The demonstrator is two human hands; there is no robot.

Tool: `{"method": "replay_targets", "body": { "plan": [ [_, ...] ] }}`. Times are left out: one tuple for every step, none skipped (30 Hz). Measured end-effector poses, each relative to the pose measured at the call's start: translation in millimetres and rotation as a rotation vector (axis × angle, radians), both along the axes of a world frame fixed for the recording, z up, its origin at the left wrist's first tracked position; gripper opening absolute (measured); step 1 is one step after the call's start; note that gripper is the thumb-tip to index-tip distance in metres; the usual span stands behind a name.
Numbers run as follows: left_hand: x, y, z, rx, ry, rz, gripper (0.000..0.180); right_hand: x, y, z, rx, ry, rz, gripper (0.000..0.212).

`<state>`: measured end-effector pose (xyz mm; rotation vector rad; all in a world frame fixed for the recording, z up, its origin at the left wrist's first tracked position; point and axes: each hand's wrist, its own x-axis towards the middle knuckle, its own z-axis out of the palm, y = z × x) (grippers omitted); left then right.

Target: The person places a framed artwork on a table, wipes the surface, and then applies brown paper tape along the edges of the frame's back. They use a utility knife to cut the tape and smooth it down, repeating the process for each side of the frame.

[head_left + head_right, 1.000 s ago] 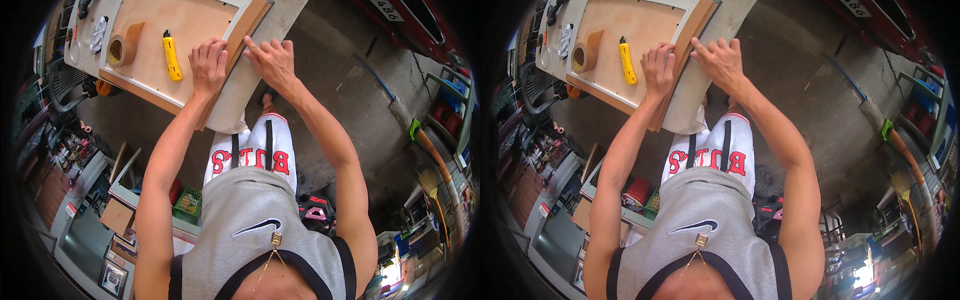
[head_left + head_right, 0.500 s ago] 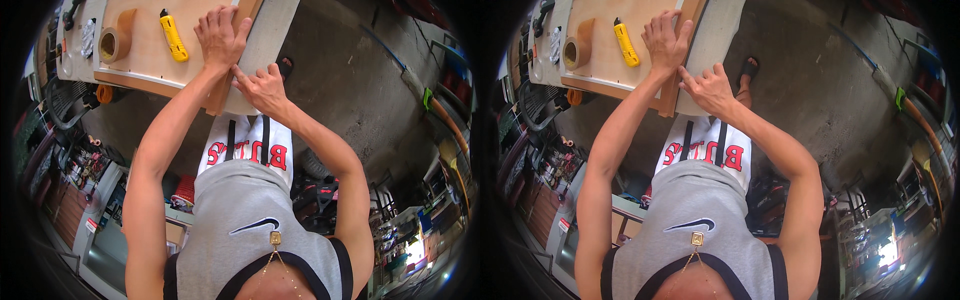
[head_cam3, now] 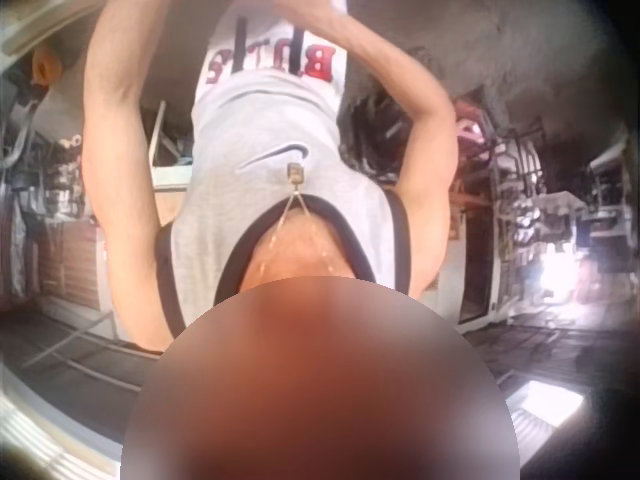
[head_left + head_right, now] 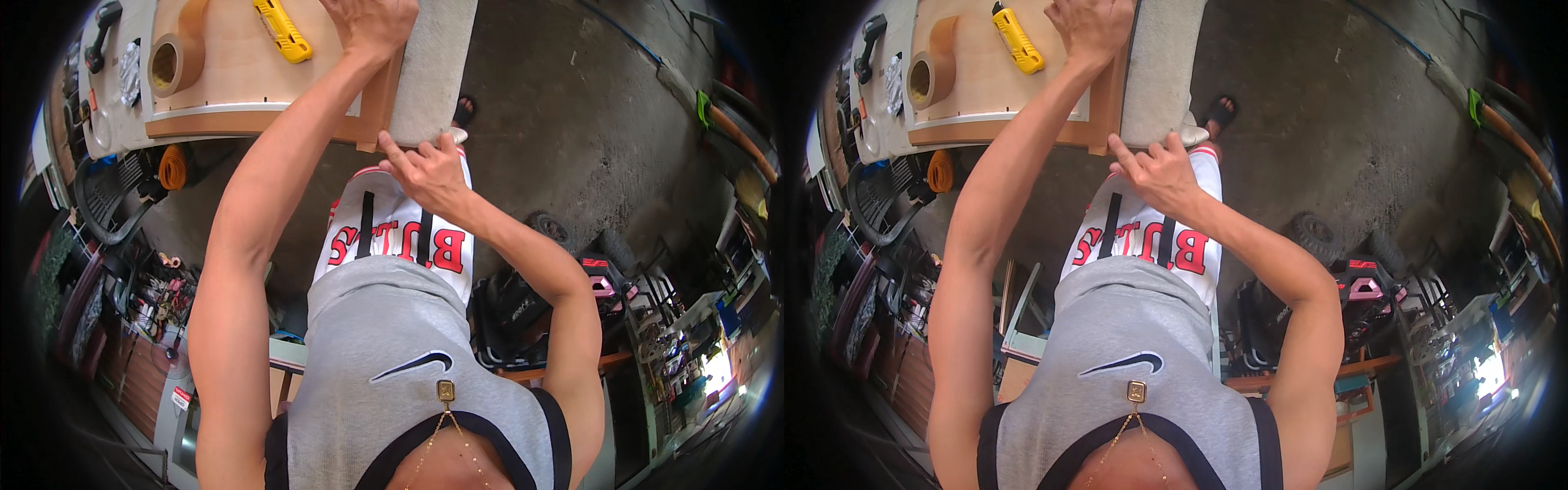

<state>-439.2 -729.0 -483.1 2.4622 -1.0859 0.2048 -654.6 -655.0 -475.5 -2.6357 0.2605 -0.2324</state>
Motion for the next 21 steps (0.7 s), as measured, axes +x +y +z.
{"method": "replay_targets", "body": {
  "plan": [
    [0.4,0.0,-1.3,-0.009,0.01,-0.005,0.034,-7.6,8.3,1.6,0.02,0.008,0.018,0.041],
    [0.5,-0.1,-2.0,-0.017,0.02,-0.007,0.034,-16.8,16.3,4.2,0.052,0.03,0.05,0.04],
    [1.2,-0.2,-3.0,-0.031,0.004,-0.003,0.034,-23.1,29.7,7.6,0.045,0.101,0.13,0.036],
    [2.1,-0.7,-3.7,-0.044,-0.013,-0.009,0.034,-34.0,44.6,17.1,0.142,0.166,0.173,0.033],
    [3.2,-1.0,-4.6,-0.064,-0.035,-0.007,0.034,-41.0,52.3,21.7,0.234,0.31,0.26,0.03],
    [4.1,-1.0,-5.4,-0.07,-0.021,-0.009,0.034,-42.0,54.5,20.1,0.288,0.184,0.118,0.028],
    [4.6,-0.5,-6.2,-0.063,0.0,-0.015,0.035,-41.8,58.9,21.8,0.368,0.142,0.006,0.025],
    [5.2,-0.1,-7.1,-0.055,0.022,-0.024,0.035,-39.8,60.3,23.4,0.457,0.115,-0.092,0.023],
    [5.8,-0.1,-8.0,-0.017,0.003,-0.013,0.035,-34.2,54.8,21.1,0.5,0.025,-0.235,0.022],
    [6.5,-0.1,-9.0,0.025,-0.017,-0.007,0.036,-22.9,44.7,14.6,0.555,-0.049,-0.367,0.021],
    [6.9,-0.2,-10.0,0.067,-0.036,-0.006,0.036,-11.7,34.9,10.9,0.608,-0.111,-0.506,0.02],
    [7.2,-0.2,-11.3,0.029,-0.047,-0.014,0.036,-3.4,26.0,10.1,0.694,-0.096,-0.61,0.022],
    [7.5,-0.4,-12.8,-0.013,-0.06,-0.019,0.036,4.6,16.3,9.1,0.768,-0.112,-0.699,0.024],
    [7.6,-0.5,-14.3,-0.054,-0.07,-0.021,0.036,12.7,8.3,8.3,0.766,-0.046,-0.716,0.025],
    [7.8,-0.5,-15.9,-0.049,-0.078,-0.019,0.036,20.2,3.0,8.1,0.759,-0.021,-0.719,0.026],
    [8.2,-0.8,-17.3,-0.045,-0.088,-0.016,0.037,25.4,0.3,9.0,0.751,-0.025,-0.715,0.026],
    [8.9,-1.0,-18.4,-0.043,-0.102,-0.013,0.037,29.1,0.1,10.0,0.738,-0.007,-0.73,0.026],
    [9.8,-1.3,-19.3,-0.041,-0.13,-0.011,0.037,32.9,1.1,10.1,0.724,-0.019,-0.735,0.026],
    [10.4,-1.5,-19.8,-0.033,-0.154,-0.008,0.037,34.9,4.3,10.3,0.719,-0.032,-0.738,0.026],
    [11.3,-1.8,-19.8,-0.024,-0.177,-0.007,0.038,36.3,8.3,10.0,0.663,-0.025,-0.745,0.025],
    [11.6,-2.3,-19.4,-0.014,-0.194,-0.007,0.038,37.7,11.7,9.1,0.609,-0.024,-0.746,0.025]
  ]
}}
